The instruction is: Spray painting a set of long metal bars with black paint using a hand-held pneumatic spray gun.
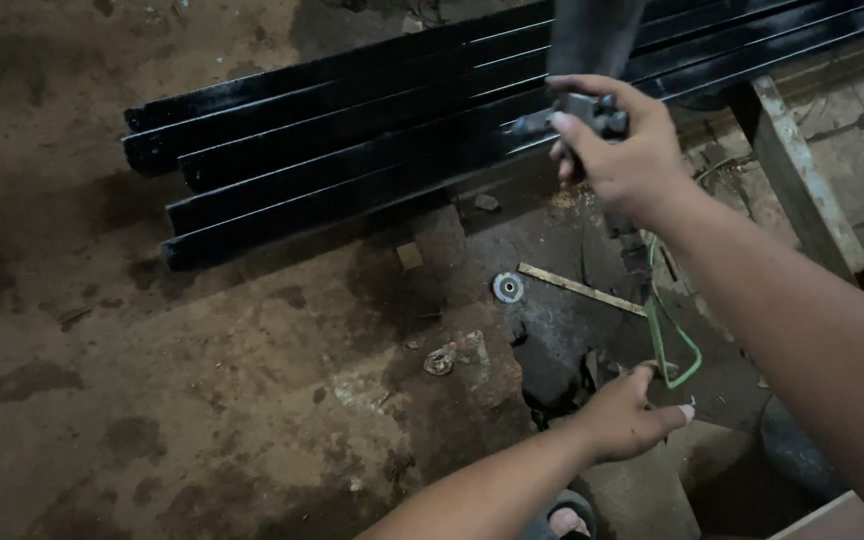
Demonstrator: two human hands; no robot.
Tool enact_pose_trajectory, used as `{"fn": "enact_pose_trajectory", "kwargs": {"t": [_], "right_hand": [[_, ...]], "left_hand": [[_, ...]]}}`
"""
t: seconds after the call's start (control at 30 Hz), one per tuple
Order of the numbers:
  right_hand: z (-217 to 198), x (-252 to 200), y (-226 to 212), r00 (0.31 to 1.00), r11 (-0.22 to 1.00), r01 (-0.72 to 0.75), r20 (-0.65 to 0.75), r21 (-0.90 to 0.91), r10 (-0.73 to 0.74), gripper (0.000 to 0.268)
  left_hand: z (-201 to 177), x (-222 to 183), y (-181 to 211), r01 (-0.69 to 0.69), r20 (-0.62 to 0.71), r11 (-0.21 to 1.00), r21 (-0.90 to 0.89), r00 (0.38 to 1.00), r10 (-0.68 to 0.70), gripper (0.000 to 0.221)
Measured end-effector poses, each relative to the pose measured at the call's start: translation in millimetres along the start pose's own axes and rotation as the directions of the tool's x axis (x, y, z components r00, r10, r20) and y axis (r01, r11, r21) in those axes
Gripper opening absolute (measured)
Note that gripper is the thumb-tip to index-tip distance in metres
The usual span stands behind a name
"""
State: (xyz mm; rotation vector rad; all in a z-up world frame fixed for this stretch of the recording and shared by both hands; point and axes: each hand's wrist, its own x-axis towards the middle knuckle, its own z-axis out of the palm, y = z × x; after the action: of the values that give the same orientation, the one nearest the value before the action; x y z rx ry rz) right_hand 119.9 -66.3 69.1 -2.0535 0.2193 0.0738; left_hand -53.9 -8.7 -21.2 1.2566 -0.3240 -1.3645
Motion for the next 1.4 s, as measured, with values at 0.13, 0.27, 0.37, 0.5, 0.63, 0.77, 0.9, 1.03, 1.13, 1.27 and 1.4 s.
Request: {"fn": "enact_pose_trajectory", "kwargs": {"t": [0.13, 0.27, 0.37, 0.5, 0.63, 0.77, 0.9, 1.03, 1.13, 1.27, 1.4], "right_hand": [[14.7, -12.5, -15.3, 0.997, 0.999, 0.051, 0.051, 0.018, -0.052, 0.029], [23.7, -17.7, -21.6, 0.989, 0.993, 0.078, 0.117, 0.086, -0.088, 0.031], [30.3, -12.2, -14.8, 0.985, 0.986, 0.144, 0.087, 0.088, -0.151, 0.03], [23.9, 9.0, 6.9, 0.988, 0.989, 0.144, -0.061, 0.035, -0.141, 0.03], [6.8, 21.7, 23.7, 0.986, 0.994, 0.104, -0.137, 0.045, -0.097, 0.03], [-12.5, 33.4, 39.6, 0.971, 0.996, 0.07, -0.233, 0.054, -0.055, 0.03], [-31.3, 42.2, 54.3, 0.937, 0.999, 0.037, -0.347, 0.003, -0.034, 0.032], [-38.4, 43.6, 54.8, 0.915, 0.999, 0.048, -0.402, -0.004, -0.046, 0.031], [-34.7, 41.6, 51.4, 0.918, 0.992, 0.118, -0.378, -0.036, -0.123, 0.025], [-18.2, 29.9, 34.8, 0.969, 0.996, 0.084, -0.23, -0.035, -0.09, 0.029], [5.2, 20.7, 19.3, 0.992, 0.997, 0.078, -0.097, 0.003, -0.077, 0.032]], "left_hand": [[3.6, 12.0, -20.0, -0.114, -0.078, 0.993, -0.006, 0.99, 0.113, 0.071], [2.8, 14.5, -28.3, -0.083, -0.201, 0.996, 0.027, 0.976, 0.086, 0.057], [1.1, 15.6, -35.7, -0.113, -0.254, 0.993, -0.021, 0.962, 0.104, 0.058], [-1.6, 17.5, -38.4, -0.095, -0.281, 0.992, -0.086, 0.957, 0.068, 0.056], [-3.8, 11.9, -30.5, -0.044, -0.245, 0.984, -0.17, 0.97, 0.001, 0.062], [-4.3, 14.4, -25.8, -0.034, -0.236, 0.994, -0.108, 0.972, 0.007, 0.087], [-5.5, 9.1, -14.2, -0.005, -0.211, 0.986, -0.165, 0.977, -0.03, 0.094], [-10.0, 2.0, -1.3, 0.056, -0.191, 0.985, -0.163, 0.978, -0.087, 0.104], [-10.2, 3.2, -0.9, 0.043, -0.177, 0.989, -0.145, 0.982, -0.068, 0.085], [-8.0, 1.5, -3.8, 0.053, -0.18, 0.99, -0.132, 0.981, -0.077, 0.094], [-7.0, 14.8, -26.9, -0.029, -0.236, 0.995, -0.099, 0.972, 0.005, 0.074]]}}
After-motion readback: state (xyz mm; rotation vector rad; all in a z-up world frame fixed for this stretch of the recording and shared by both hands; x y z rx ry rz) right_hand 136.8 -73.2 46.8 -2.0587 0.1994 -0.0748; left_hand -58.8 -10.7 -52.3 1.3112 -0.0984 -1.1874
